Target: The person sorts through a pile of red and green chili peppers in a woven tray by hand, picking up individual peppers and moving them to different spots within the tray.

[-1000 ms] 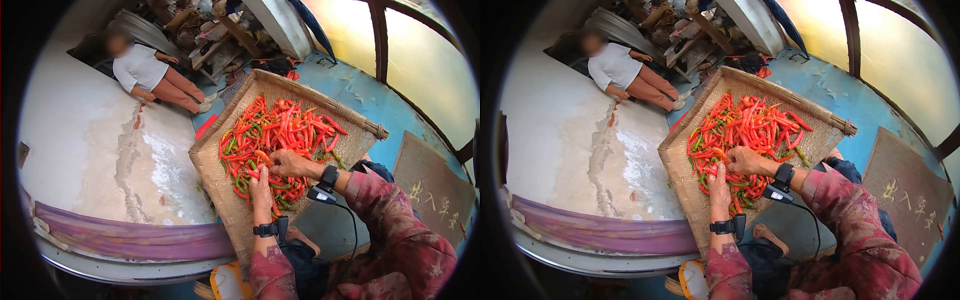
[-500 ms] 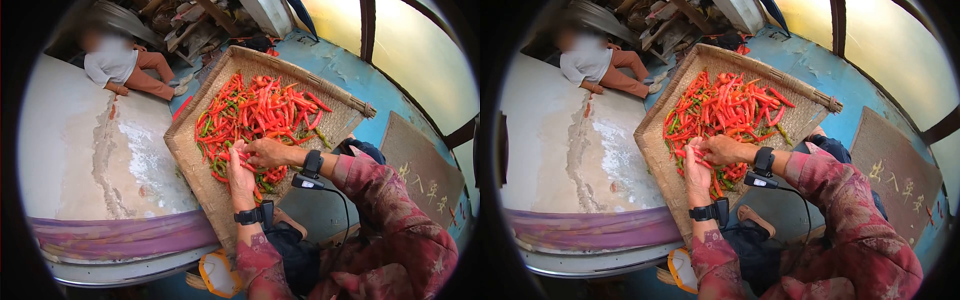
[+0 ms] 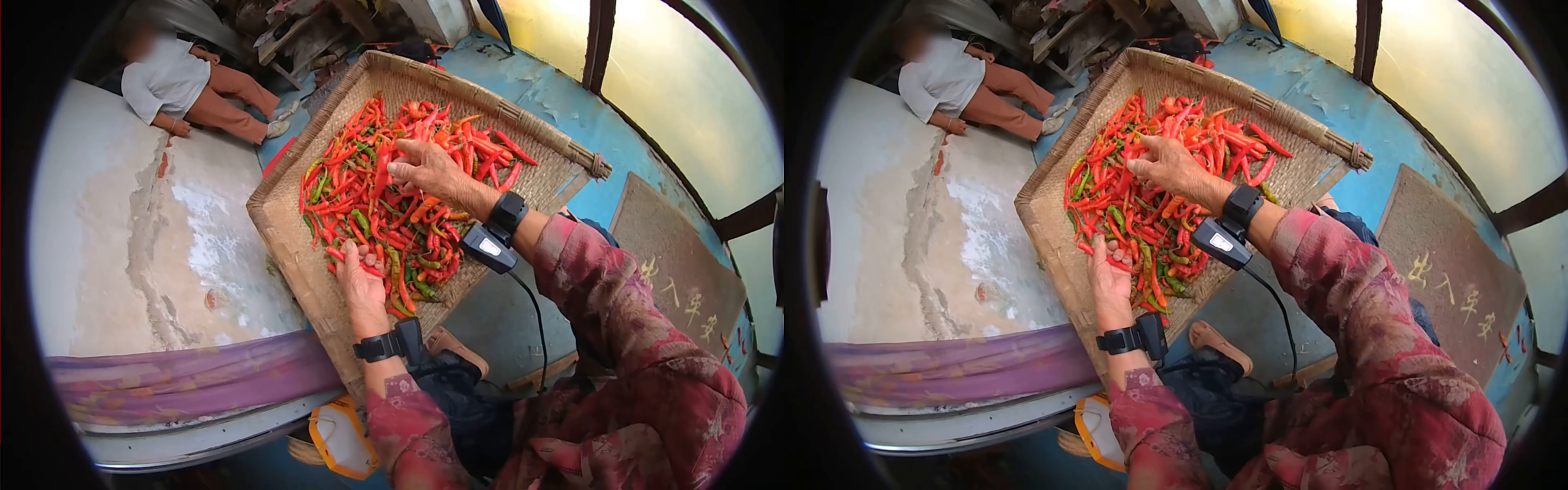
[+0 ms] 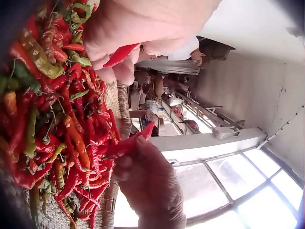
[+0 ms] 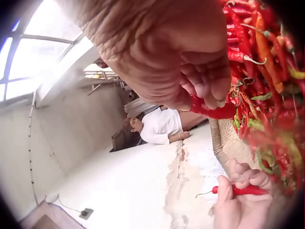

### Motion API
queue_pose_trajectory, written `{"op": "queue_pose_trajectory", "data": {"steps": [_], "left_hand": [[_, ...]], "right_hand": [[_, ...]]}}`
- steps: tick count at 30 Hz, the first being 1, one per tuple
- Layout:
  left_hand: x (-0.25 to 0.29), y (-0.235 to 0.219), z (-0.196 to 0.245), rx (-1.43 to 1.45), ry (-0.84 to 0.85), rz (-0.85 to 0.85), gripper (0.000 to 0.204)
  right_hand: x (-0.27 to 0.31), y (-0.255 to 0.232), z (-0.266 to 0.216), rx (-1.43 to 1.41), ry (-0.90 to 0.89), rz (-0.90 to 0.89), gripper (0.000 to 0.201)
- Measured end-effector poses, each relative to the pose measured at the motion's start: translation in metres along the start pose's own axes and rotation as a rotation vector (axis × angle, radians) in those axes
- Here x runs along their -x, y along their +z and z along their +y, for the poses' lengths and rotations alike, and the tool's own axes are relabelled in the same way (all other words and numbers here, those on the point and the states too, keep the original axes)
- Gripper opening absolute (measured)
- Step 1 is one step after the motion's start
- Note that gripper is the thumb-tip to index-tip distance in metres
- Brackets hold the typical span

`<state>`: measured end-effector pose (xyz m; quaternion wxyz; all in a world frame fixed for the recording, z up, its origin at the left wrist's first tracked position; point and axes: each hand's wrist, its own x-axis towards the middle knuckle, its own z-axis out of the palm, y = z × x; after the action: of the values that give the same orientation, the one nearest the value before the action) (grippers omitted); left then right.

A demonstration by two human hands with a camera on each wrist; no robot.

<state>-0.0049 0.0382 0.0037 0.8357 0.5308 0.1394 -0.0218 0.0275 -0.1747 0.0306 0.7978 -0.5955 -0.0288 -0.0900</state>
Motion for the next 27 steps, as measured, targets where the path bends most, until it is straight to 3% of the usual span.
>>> {"op": "queue_pose_trajectory", "data": {"steps": [1,3,5,7,9,10,11,13,15,20,25,27], "left_hand": [[-0.002,-0.005,0.000,-0.045,-0.031,-0.010,0.035],[-0.005,-0.005,-0.002,0.000,-0.080,0.008,0.037],[-0.008,0.002,-0.003,-0.123,-0.001,0.067,0.042],[-0.021,-0.002,-0.009,-0.138,0.006,-0.004,0.047],[-0.036,0.005,-0.018,-0.623,0.454,0.205,0.049],[-0.023,0.018,-0.009,-1.230,0.660,0.348,0.053],[-0.019,0.028,-0.007,-1.226,0.676,0.347,0.053],[-0.019,0.045,-0.010,-1.342,0.637,-0.023,0.056],[-0.023,0.064,-0.032,-1.271,0.495,-0.286,0.065],[-0.002,0.117,-0.060,-1.639,0.897,-0.197,0.084],[-0.010,0.149,-0.081,-1.773,0.921,-0.164,0.068],[-0.014,0.164,-0.074,-1.873,0.663,-0.157,0.065]], "right_hand": [[0.000,-0.001,0.002,0.000,0.008,-0.004,0.042],[0.004,-0.004,0.000,0.468,-0.218,0.022,0.056],[0.012,-0.007,-0.008,0.494,-0.138,-0.056,0.048],[0.015,-0.007,-0.011,0.478,-0.150,-0.117,0.040],[0.011,-0.011,-0.017,0.416,-0.146,-0.081,0.035],[0.009,-0.013,-0.022,0.352,-0.137,-0.046,0.031],[0.009,-0.016,-0.027,0.350,-0.151,-0.043,0.031],[0.015,-0.021,-0.039,0.394,-0.166,-0.031,0.027],[0.018,-0.026,-0.042,0.366,-0.229,-0.033,0.026],[0.021,-0.044,-0.058,0.404,-0.210,-0.087,0.025],[0.024,-0.070,-0.070,0.451,-0.212,-0.049,0.026],[0.024,-0.078,-0.071,0.465,-0.198,-0.035,0.024]]}}
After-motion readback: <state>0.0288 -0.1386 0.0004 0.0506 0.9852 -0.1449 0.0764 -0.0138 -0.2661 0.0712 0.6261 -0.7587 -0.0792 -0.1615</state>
